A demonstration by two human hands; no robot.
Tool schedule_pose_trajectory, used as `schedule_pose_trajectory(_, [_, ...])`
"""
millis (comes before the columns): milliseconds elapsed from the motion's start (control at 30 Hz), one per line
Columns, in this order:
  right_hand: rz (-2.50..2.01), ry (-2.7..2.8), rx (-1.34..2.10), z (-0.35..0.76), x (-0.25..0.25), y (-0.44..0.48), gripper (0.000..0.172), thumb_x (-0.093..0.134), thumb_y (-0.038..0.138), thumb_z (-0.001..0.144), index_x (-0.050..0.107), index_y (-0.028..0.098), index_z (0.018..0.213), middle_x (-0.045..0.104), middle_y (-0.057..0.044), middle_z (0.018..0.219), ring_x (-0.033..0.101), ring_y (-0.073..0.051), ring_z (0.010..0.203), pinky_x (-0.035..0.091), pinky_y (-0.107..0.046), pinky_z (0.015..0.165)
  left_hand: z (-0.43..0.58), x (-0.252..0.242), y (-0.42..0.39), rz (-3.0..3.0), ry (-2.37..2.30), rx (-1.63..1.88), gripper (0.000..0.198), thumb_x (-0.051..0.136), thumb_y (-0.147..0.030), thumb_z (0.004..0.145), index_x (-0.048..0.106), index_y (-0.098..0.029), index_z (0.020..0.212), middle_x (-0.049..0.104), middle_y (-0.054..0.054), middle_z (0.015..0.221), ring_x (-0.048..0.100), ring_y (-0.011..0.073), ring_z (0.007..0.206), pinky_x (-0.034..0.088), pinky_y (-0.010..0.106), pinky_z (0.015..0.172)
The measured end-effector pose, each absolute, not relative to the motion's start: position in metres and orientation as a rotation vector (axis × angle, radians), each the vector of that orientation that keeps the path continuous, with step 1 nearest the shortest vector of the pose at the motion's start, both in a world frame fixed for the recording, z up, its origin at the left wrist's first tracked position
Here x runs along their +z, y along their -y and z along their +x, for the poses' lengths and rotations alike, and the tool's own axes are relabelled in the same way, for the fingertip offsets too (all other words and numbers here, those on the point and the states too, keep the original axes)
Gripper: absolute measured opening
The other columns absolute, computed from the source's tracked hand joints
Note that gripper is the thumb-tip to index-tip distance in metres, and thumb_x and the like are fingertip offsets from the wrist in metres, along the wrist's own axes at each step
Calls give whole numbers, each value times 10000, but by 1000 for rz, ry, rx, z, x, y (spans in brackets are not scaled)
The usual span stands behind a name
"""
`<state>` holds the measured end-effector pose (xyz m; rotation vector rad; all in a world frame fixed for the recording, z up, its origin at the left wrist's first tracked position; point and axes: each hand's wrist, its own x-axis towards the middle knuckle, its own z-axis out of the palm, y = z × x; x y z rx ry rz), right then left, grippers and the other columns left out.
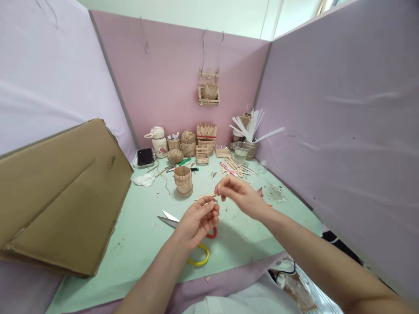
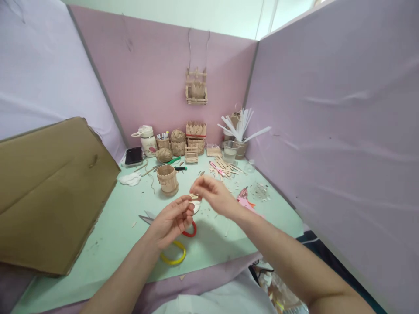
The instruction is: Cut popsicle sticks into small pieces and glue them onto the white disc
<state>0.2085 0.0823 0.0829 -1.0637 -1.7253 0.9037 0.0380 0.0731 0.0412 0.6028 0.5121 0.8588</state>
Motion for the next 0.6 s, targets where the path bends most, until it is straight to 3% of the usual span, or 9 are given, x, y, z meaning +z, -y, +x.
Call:
schedule_pose_trajectory(100, [-1385,1662,537,252,103,-133,191,502,378,849,559,196,847,633,-2,758,568,-109,613,482,-257,596,31,39,-83,649,-610,934,141,633,-187,769,547,-139,870,560,19,753,537,54,615,484,158,576])
schedule_pose_trajectory(200, [-1646,1600,321,305,121,-197,215,536,355,844,586,149,881,636,-29,820,592,-141,698,492,-299,656,22,34,-91,619,-649,998,125,623,-170,769,540,-146,858,544,9,733,517,51,600,474,161,565])
schedule_pose_trajectory(333, [-1943,1659,144,349,129,-268,287,519,319,882,544,163,1121,570,-68,1123,581,-180,934,496,-381,790,16,28,-96,574,-636,1017,119,613,-166,771,539,-154,864,532,4,726,493,48,589,458,158,551])
schedule_pose_trajectory(600, [-2055,1931,-129,343,108,-331,314,527,317,877,530,162,1149,557,-76,1151,575,-194,962,493,-394,802,9,19,-96,586,-682,1017,115,618,-212,770,546,-153,838,515,-2,719,473,54,588,442,171,548])
